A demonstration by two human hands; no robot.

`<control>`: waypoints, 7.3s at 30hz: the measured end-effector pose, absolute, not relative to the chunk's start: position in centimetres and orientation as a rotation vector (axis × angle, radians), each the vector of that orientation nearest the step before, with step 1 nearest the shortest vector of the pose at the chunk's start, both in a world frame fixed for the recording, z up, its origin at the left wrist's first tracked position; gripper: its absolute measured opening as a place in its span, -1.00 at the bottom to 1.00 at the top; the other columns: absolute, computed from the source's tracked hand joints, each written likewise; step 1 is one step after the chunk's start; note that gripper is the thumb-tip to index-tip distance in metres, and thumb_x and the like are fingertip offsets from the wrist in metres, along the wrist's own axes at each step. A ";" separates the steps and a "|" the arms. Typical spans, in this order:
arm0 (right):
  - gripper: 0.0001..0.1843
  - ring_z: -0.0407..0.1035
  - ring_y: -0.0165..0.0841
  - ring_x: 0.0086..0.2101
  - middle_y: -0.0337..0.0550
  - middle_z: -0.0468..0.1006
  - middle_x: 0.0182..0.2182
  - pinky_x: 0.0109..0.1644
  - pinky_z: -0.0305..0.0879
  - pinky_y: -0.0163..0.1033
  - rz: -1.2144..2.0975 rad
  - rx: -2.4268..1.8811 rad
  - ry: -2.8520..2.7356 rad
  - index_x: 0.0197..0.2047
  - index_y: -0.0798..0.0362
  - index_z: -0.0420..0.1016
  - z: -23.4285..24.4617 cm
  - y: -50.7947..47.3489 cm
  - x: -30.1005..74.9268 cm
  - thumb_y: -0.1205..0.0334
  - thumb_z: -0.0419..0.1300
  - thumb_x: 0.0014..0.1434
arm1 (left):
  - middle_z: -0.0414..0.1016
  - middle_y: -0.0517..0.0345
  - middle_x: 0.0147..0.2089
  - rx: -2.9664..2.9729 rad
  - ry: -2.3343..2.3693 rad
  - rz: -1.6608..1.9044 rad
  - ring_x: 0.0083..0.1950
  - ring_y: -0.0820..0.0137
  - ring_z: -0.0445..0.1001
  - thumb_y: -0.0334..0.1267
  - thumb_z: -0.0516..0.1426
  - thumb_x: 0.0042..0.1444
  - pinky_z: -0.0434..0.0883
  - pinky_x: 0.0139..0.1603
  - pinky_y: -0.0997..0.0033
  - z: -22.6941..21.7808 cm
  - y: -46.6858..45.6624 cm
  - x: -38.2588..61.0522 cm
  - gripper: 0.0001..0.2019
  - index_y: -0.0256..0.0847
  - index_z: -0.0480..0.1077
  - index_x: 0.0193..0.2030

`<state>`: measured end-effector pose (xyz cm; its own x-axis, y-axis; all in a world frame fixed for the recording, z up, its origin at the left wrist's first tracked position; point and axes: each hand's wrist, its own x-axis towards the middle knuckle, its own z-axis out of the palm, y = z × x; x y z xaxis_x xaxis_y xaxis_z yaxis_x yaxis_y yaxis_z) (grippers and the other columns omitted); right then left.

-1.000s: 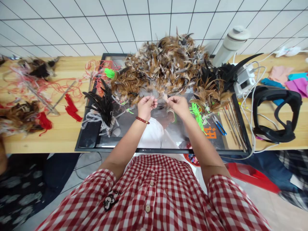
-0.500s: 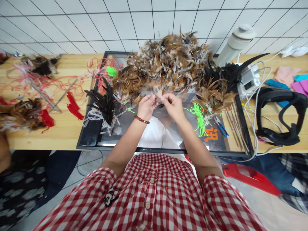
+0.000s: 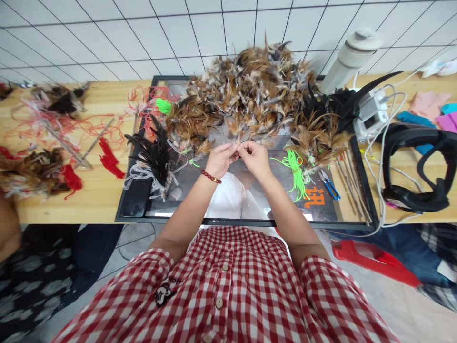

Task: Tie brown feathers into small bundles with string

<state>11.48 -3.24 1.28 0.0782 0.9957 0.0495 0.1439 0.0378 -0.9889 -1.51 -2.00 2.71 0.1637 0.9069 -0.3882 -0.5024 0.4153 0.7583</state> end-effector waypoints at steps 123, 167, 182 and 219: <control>-0.36 0.19 -0.52 -0.59 -0.33 0.39 -0.66 -0.50 0.13 -0.34 1.432 -1.198 -0.977 -0.59 0.05 0.42 2.0 -3.4 13.6 -0.30 0.57 -0.39 | 0.69 -0.03 -0.29 0.693 0.770 0.520 -0.37 0.46 0.65 -0.31 0.20 0.29 0.53 -0.33 0.51 3.1 -2.6 -2.7 -0.84 -0.39 0.52 -0.26; -0.36 0.19 -0.55 -0.58 -0.37 0.43 -0.54 -0.53 0.10 -0.37 1.571 -1.139 -0.761 -0.39 0.00 0.41 1.7 -2.8 13.9 -0.30 0.52 -0.26 | 0.53 0.23 -0.52 0.689 1.039 1.027 -0.46 0.59 0.52 -0.35 0.35 0.10 0.47 -0.27 0.54 2.4 -2.1 -1.4 -0.83 -0.32 0.48 -0.43; -0.36 0.04 -0.48 -0.52 -0.38 0.21 -0.59 -0.39 0.05 -0.27 1.166 -1.183 -1.077 -0.53 -0.02 0.25 0.9 -2.8 13.7 -0.36 0.44 -0.16 | 0.64 0.10 -0.40 0.571 1.035 0.841 -0.38 0.48 0.63 -0.25 0.33 0.15 0.51 -0.25 0.51 3.4 -2.4 -1.6 -0.80 -0.30 0.43 -0.33; -0.43 0.39 -0.47 -0.52 -0.25 0.58 -0.49 -0.44 0.28 -0.36 1.445 -1.144 -1.009 -0.35 0.03 0.46 2.2 -3.7 13.8 -0.21 0.53 -0.19 | 0.59 0.19 -0.45 0.509 1.040 0.955 -0.40 0.50 0.60 -0.35 0.30 0.18 0.50 -0.19 0.46 2.9 -2.6 -1.1 -0.84 -0.30 0.44 -0.38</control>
<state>13.77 -3.70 2.19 -0.0598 0.9869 -0.1495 -0.1994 -0.1586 -0.9670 -1.08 -2.63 2.86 0.1771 0.8533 -0.4904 -0.4162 0.5165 0.7483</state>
